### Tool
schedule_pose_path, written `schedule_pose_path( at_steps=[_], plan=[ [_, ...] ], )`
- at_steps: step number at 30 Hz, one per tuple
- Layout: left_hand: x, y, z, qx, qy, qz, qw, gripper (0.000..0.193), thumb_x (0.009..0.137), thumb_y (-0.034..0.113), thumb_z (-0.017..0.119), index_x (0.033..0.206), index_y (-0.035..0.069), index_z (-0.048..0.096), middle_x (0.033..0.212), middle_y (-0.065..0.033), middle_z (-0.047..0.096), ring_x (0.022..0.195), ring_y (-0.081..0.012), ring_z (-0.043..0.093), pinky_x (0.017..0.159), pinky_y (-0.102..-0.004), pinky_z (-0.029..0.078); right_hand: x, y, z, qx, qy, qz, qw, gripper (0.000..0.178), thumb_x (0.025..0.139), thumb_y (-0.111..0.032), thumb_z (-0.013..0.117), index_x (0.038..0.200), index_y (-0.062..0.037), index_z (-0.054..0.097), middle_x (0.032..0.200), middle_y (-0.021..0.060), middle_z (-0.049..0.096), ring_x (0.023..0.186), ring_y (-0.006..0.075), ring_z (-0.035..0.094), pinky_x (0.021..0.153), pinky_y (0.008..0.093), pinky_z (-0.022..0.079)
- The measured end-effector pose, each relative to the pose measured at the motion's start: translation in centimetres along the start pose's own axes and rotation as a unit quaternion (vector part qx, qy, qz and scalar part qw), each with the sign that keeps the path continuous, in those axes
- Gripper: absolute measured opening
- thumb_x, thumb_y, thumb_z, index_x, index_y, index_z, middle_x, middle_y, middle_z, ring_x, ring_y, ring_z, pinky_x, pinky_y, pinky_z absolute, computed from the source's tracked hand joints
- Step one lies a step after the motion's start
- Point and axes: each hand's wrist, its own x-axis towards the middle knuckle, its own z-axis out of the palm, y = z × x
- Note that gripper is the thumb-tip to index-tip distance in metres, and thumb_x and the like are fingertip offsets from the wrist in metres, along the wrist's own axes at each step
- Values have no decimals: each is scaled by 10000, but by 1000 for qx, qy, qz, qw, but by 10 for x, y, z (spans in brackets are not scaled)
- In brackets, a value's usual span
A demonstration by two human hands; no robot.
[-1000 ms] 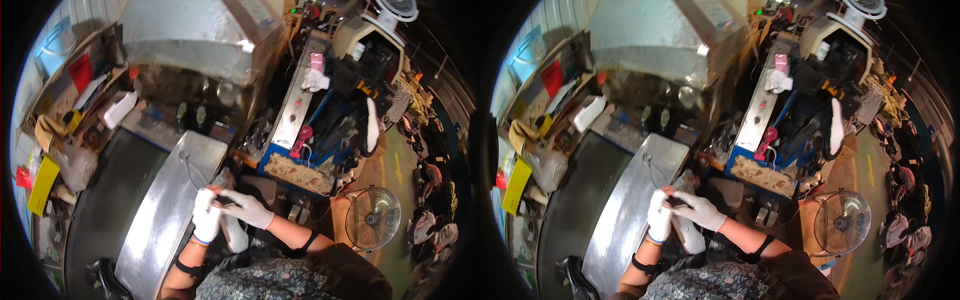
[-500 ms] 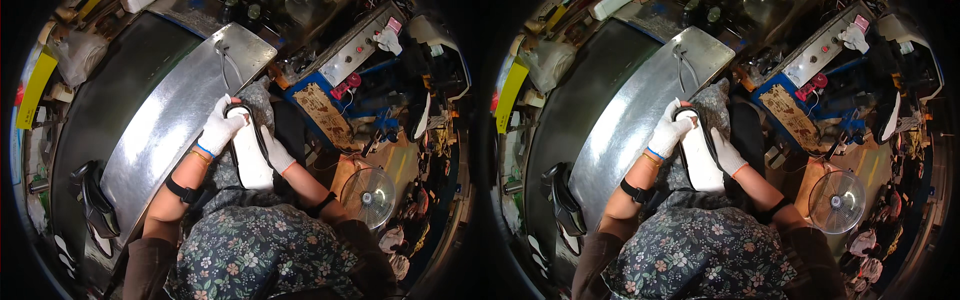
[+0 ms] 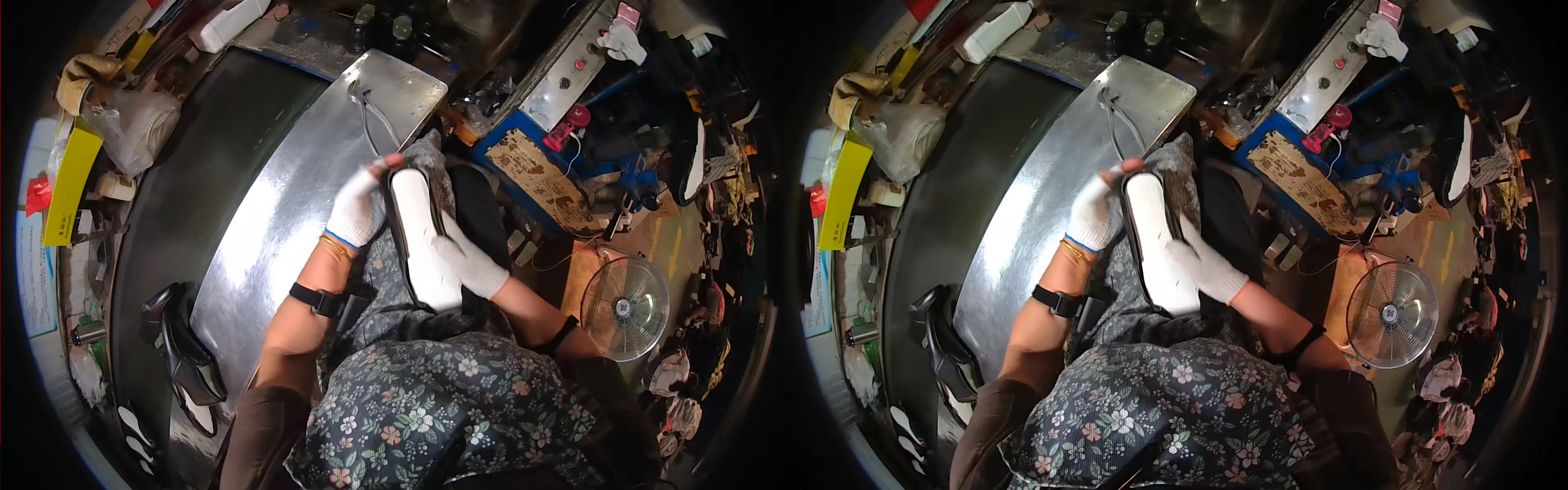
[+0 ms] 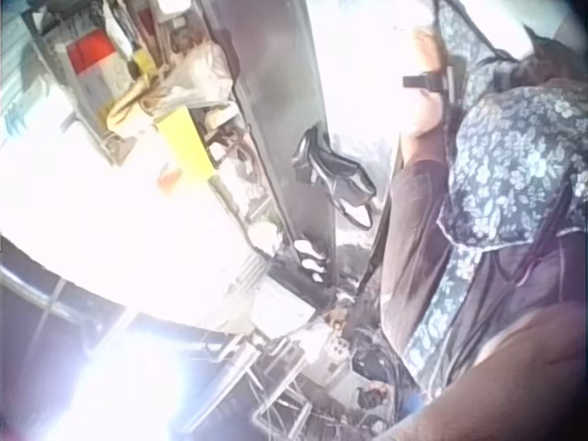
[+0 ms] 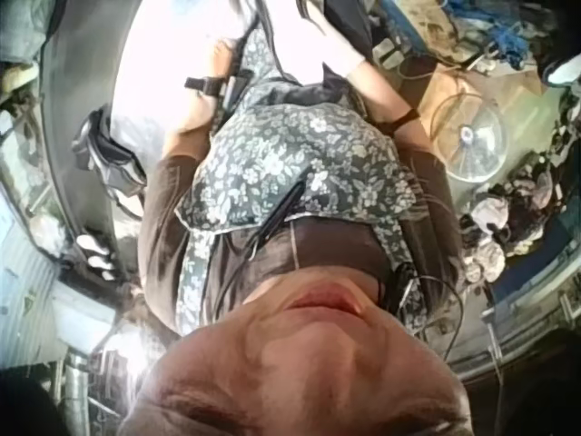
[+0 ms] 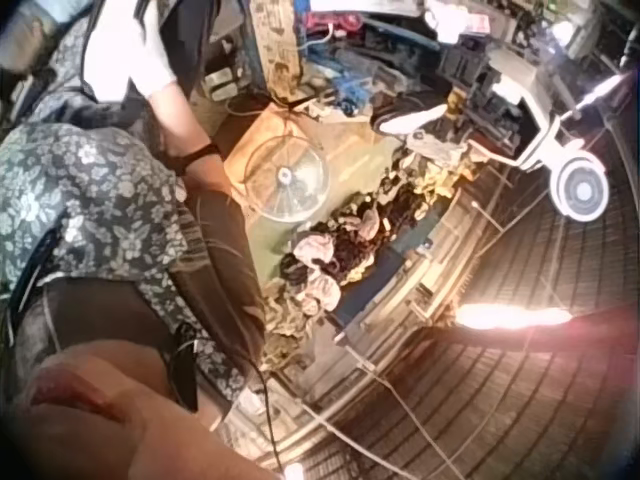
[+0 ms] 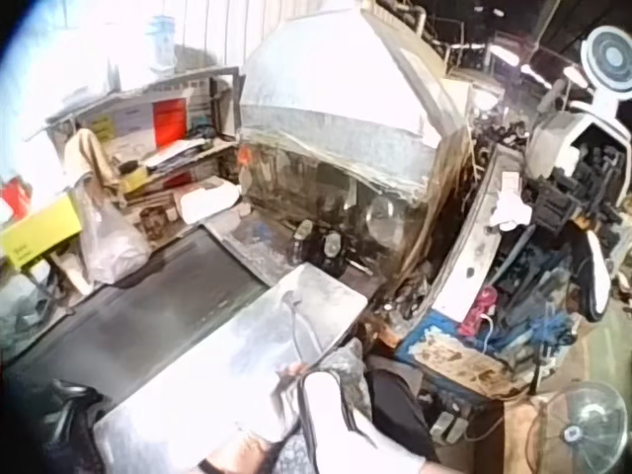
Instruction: Attaching soles to shoe uppers using a heat press machine in a factory setting.
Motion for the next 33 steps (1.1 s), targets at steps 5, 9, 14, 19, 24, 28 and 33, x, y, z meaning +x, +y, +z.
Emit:
schedule_pose_path(
  at_steps=[5,9,14,19,24,28,33],
  plan=[
    [-10,-3,-3,604,250,25,756,479,1118,405,404,1275,58,694,1158,-279,731,1153,-398,695,1017,-449,540,28,7,26,-98,94,-20,991,715,1120,-321,472,1649,51,167,1632,268,371,1548,330,338,1255,390,283],
    [-4,36,29,885,139,59,441,379,1082,345,430,1056,109,726,891,-173,763,781,-419,739,713,-518,596,40,9,54,-207,154,65,964,801,1103,-411,496,1646,50,129,1594,318,392,1517,385,373,1238,414,307],
    [-52,75,49,740,3,-96,665,451,1126,406,416,1303,32,595,1326,-315,637,1224,-495,611,1047,-501,496,40,21,47,-6,152,-29,988,796,1102,-421,459,1667,18,110,1668,320,286,1555,418,316,1251,410,284],
    [-86,16,41,878,114,4,464,448,1062,414,509,1117,-17,618,819,-247,736,727,-396,746,647,-464,594,41,34,53,-84,202,-12,976,762,1095,-337,480,1660,35,129,1663,323,296,1553,435,310,1258,429,272],
    [-108,7,36,891,74,163,418,685,1016,523,583,1366,-65,555,644,-193,687,556,-393,707,490,-525,547,33,40,56,-2,178,-43,983,748,1086,-311,494,1651,51,164,1675,322,271,1568,417,286,1271,426,252],
    [-136,-3,39,644,55,-152,748,1254,798,584,814,1680,25,120,1345,-322,646,1284,-415,652,1089,-401,514,26,43,44,49,188,-61,979,738,1107,-402,469,1646,33,211,1685,265,289,1560,364,308,1267,403,260],
    [-133,-23,23,505,105,-59,855,1096,863,402,823,1660,10,181,1253,-222,706,1161,-333,714,1025,-402,552,34,33,29,-37,146,-59,987,824,1104,-561,420,1660,9,208,1654,277,362,1535,360,373,1258,391,297]
  ],
)
